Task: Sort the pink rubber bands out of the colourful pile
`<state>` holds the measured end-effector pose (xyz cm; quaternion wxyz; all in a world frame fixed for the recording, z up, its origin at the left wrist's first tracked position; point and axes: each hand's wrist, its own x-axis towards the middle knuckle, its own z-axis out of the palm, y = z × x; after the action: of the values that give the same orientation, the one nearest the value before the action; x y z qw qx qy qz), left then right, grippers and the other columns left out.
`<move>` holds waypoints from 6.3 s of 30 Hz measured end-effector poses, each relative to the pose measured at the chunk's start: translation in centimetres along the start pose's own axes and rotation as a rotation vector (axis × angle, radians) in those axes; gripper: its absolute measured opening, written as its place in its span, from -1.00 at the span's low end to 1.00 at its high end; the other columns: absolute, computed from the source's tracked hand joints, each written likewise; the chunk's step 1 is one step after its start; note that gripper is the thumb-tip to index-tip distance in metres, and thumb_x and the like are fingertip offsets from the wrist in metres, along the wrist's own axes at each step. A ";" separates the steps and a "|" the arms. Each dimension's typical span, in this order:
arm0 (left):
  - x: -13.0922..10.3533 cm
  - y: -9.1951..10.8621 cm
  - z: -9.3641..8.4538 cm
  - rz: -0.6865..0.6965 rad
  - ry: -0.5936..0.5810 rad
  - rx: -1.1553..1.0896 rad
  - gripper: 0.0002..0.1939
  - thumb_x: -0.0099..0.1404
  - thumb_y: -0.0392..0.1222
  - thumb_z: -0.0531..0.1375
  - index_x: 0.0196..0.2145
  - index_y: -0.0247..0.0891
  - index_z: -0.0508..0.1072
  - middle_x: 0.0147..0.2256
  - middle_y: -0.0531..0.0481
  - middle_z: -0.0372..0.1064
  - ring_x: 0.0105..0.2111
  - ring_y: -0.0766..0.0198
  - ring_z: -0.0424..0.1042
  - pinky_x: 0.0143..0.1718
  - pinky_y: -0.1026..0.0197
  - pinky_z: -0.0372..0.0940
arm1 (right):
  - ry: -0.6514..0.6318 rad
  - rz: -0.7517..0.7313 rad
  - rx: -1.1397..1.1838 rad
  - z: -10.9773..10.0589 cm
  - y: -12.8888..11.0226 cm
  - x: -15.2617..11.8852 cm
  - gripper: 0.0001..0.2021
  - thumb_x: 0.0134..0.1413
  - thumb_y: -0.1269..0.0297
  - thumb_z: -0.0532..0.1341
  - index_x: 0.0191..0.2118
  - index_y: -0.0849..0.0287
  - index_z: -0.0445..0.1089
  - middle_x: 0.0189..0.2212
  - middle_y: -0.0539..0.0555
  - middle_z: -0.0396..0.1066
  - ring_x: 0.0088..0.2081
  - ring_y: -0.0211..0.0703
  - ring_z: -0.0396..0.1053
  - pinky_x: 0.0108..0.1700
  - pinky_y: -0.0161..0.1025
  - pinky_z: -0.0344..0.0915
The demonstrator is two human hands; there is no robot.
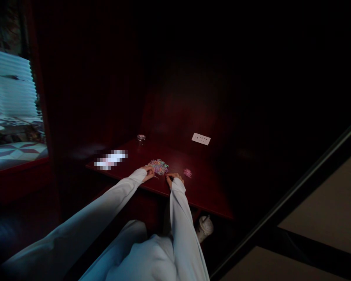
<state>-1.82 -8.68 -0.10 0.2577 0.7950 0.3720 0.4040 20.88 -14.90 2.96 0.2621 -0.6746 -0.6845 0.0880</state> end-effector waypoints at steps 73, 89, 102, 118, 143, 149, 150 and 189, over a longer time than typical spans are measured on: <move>7.9 -0.9 -0.4 0.313 0.204 0.521 -0.59 0.35 -0.10 -0.01 -0.65 -0.19 0.23 -0.60 0.00 0.27 -0.49 0.23 0.30 -0.30 0.14 0.15 | 0.366 -0.272 0.190 3.8 -2.6 10.0 -0.75 0.16 0.46 0.08 -0.25 0.08 0.51 -0.32 0.00 0.40 -0.18 -0.16 0.25 -0.02 -0.25 0.18; 10.8 -3.0 -1.5 0.077 0.371 -0.263 -0.65 0.17 0.11 0.27 -0.26 -0.22 0.45 -0.37 -0.03 0.48 -0.37 0.25 0.46 -0.31 0.23 0.34 | 0.347 -0.154 0.263 4.2 -3.3 11.4 -0.76 0.19 0.36 0.13 -0.21 0.00 0.55 -0.27 -0.01 0.48 -0.10 -0.12 0.24 0.07 -0.16 0.05; 8.7 -3.1 -2.3 0.240 0.170 0.381 -0.75 0.30 -0.02 0.15 -0.40 -0.17 0.52 -0.41 0.00 0.47 -0.30 0.19 0.39 -0.16 0.16 0.22 | 0.188 -0.387 0.063 3.0 -2.3 6.9 -0.75 0.19 0.29 0.22 -0.04 -0.04 0.54 -0.11 0.04 0.42 0.00 -0.05 0.16 0.09 -0.14 0.09; 8.3 -3.5 -2.6 0.271 0.147 0.442 -0.77 0.35 -0.04 0.11 -0.33 -0.14 0.51 -0.38 0.01 0.49 -0.30 0.17 0.39 -0.20 0.15 0.21 | 0.161 -0.326 0.273 4.9 0.1 9.1 -0.79 0.02 0.37 0.32 -0.16 0.11 0.56 -0.19 0.03 0.42 -0.17 -0.18 0.35 -0.05 -0.26 0.27; 7.8 -2.6 -2.0 0.273 -0.008 0.423 -0.69 0.28 -0.01 0.26 -0.04 -0.07 0.54 -0.22 -0.03 0.54 -0.12 0.08 0.42 0.02 0.01 0.27 | 0.155 -0.182 0.345 3.5 -0.8 8.0 -0.78 0.12 0.18 0.32 -0.17 0.10 0.65 -0.39 -0.01 0.57 -0.40 -0.31 0.38 -0.30 -0.40 0.24; 8.3 -3.2 -2.1 0.290 0.016 0.459 -0.80 0.30 0.00 0.23 -0.22 -0.08 0.60 -0.27 0.00 0.56 -0.18 0.11 0.36 -0.06 0.07 0.24 | 0.151 -0.195 0.263 3.2 -0.8 7.9 -0.81 0.15 0.21 0.31 -0.17 0.08 0.65 -0.24 0.03 0.60 -0.30 -0.26 0.45 -0.24 -0.38 0.27; 8.3 -3.2 -2.1 0.282 0.024 0.466 -0.80 0.29 0.00 0.24 -0.24 -0.08 0.60 -0.29 0.01 0.55 -0.19 0.11 0.36 -0.07 0.07 0.23 | 0.153 -0.197 0.262 3.2 -0.8 8.0 -0.81 0.15 0.21 0.31 -0.17 0.07 0.65 -0.23 0.03 0.60 -0.28 -0.25 0.46 -0.24 -0.37 0.27; 7.7 -1.9 -1.4 0.220 -0.046 0.445 -0.88 0.26 -0.06 0.26 -0.31 -0.09 0.57 -0.28 0.04 0.56 -0.22 0.13 0.37 -0.08 0.08 0.16 | 0.163 -0.311 0.235 3.6 -0.2 8.6 -0.72 0.26 0.13 0.20 -0.35 0.12 0.61 -0.39 0.04 0.52 -0.31 -0.22 0.36 -0.19 -0.32 0.21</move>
<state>-0.70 -1.27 2.81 0.0392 0.8770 0.3569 0.3194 19.40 -5.73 2.10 0.4040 -0.5303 -0.7420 0.0706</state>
